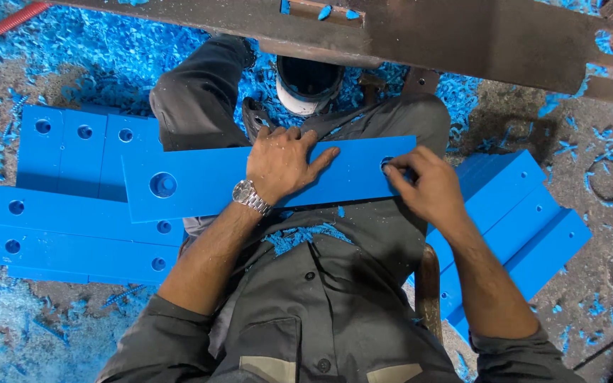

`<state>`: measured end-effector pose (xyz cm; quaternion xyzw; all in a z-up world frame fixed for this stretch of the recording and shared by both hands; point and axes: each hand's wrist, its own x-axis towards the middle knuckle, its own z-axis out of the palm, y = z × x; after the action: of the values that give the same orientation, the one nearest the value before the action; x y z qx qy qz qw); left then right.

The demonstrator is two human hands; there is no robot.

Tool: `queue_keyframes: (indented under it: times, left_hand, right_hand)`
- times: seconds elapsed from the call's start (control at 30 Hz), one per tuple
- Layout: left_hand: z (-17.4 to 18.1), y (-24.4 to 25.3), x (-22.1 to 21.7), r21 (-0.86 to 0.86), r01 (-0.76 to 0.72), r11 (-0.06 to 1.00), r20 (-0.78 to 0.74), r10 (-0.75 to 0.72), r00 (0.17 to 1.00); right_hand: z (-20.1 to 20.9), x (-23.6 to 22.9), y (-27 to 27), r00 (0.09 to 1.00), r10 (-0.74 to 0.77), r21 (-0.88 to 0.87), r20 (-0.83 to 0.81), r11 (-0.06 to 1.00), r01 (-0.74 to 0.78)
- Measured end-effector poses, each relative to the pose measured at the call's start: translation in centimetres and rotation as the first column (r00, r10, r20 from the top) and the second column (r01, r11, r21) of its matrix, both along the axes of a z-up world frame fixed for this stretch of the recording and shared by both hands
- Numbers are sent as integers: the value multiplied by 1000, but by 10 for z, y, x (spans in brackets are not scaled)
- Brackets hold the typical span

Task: Use a drill press to drill holes into blue plastic components and organize them.

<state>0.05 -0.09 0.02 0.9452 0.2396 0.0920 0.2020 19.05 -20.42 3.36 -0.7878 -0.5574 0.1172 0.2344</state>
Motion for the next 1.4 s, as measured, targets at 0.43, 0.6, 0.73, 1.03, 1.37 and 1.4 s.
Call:
queue_keyframes:
  times: [0.43, 0.6, 0.73, 1.03, 1.37, 1.4]
  left_hand:
    - [-3, 0, -1, 38, 1, 999, 31, -3, 1000]
    - [-8, 0, 0, 59, 7, 998, 52, -10, 999]
    - [-6, 0, -3, 70, 9, 998, 44, -12, 999]
    - [-4, 0, -2, 24, 11, 1000, 29, -12, 1000]
    - [-4, 0, -1, 30, 2, 1000, 24, -3, 1000]
    - [-5, -1, -1, 30, 9, 999, 25, -10, 1000]
  right_hand:
    - [-25, -26, 8, 937, -141, 128, 321, 986, 104]
    - [-5, 5, -7, 995, 100, -38, 15, 994, -99]
    - [-1, 6, -1, 997, -71, 112, -11, 991, 72]
    - [-10, 3, 10, 932, 102, 98, 347, 985, -144]
    - [-31, 3, 3, 978, -173, 79, 120, 983, 164]
    - [-32, 3, -1, 964, -226, 58, 138, 974, 220]
